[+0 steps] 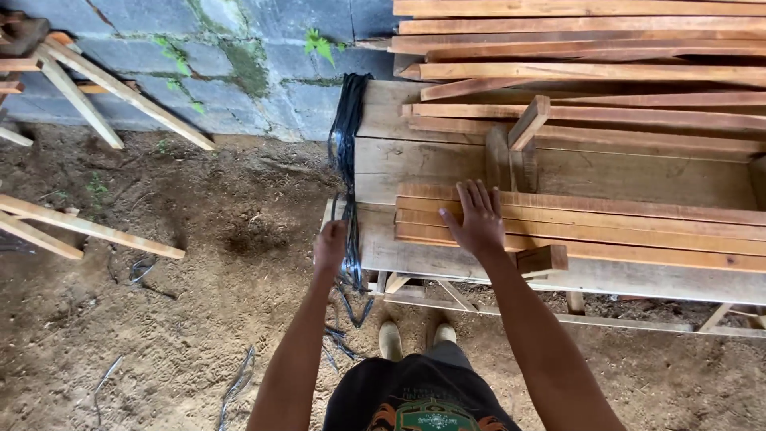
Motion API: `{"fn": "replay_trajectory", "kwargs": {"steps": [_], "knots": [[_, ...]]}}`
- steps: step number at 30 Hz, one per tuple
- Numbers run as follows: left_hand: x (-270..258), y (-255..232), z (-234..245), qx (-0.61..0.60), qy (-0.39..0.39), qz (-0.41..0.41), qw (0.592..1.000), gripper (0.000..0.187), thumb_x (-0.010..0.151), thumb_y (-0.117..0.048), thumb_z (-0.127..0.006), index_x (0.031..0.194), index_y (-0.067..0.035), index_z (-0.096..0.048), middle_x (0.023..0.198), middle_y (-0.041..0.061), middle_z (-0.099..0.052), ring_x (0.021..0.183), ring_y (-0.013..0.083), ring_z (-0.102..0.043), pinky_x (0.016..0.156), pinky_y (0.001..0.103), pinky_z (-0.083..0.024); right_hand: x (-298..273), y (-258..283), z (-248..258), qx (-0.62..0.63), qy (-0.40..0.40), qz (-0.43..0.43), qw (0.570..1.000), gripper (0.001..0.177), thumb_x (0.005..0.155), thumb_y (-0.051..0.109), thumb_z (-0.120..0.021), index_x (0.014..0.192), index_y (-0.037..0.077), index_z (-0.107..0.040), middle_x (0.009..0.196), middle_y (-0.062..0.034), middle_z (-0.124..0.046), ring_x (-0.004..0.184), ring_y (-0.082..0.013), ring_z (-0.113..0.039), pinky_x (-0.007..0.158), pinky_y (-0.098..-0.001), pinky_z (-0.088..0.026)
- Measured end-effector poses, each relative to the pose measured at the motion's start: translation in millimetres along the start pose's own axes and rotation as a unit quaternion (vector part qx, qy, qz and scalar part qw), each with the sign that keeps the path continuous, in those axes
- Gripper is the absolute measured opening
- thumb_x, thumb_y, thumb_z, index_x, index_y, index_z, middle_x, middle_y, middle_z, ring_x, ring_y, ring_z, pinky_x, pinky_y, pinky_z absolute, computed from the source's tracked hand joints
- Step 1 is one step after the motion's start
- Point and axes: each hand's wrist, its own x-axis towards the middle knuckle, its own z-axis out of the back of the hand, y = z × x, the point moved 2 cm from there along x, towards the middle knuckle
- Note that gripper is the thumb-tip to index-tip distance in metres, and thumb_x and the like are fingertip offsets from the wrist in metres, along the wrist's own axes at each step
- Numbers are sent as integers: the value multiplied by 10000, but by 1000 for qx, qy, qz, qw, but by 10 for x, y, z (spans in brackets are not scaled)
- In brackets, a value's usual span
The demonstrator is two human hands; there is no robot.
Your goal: Bundling multiple thin wood planks together using ties.
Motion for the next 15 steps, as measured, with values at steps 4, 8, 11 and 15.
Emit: {"fn": "replay_trajectory", "kwargs": {"steps": [4,8,11,15], "knots": [[291,366,297,106,-50,61,991,486,956,-597,-521,1230,-244,-711,1152,165,-752,1183,435,-651,1030,574,-485,-3,29,-8,-17,-42,19,999,720,917,609,-622,1466,144,-575,1461,-129,-607,1437,-288,-504,1238,-531,-291],[466,525,278,186,11,70,980,558,801,-767,-603,1147,-365,-778,1104,97,-775,1135,395,-687,965,531,-548,-6,31,-15,-18,-43,15,999,717,925,615,-614,1471,152,-575,1464,-120,-609,1442,-279,-500,1244,-527,-286],[579,539,229,188,23,64,980,456,806,-693,-645,1101,-381,-795,1079,101,-782,1108,406,-696,952,536,-560,-16,16,-18,-15,-27,6,999,727,922,621,-608,1480,157,-564,1474,-119,-600,1452,-276,-487,1253,-528,-271],[425,286,392,83,-42,11,996,443,848,-575,-700,1105,-228,-799,1016,152,-774,1037,437,-709,908,572,-547,-19,8,-23,0,3,-4,1000,729,934,614,-589,1502,161,-528,1503,-112,-569,1471,-273,-457,1271,-515,-229]]}}
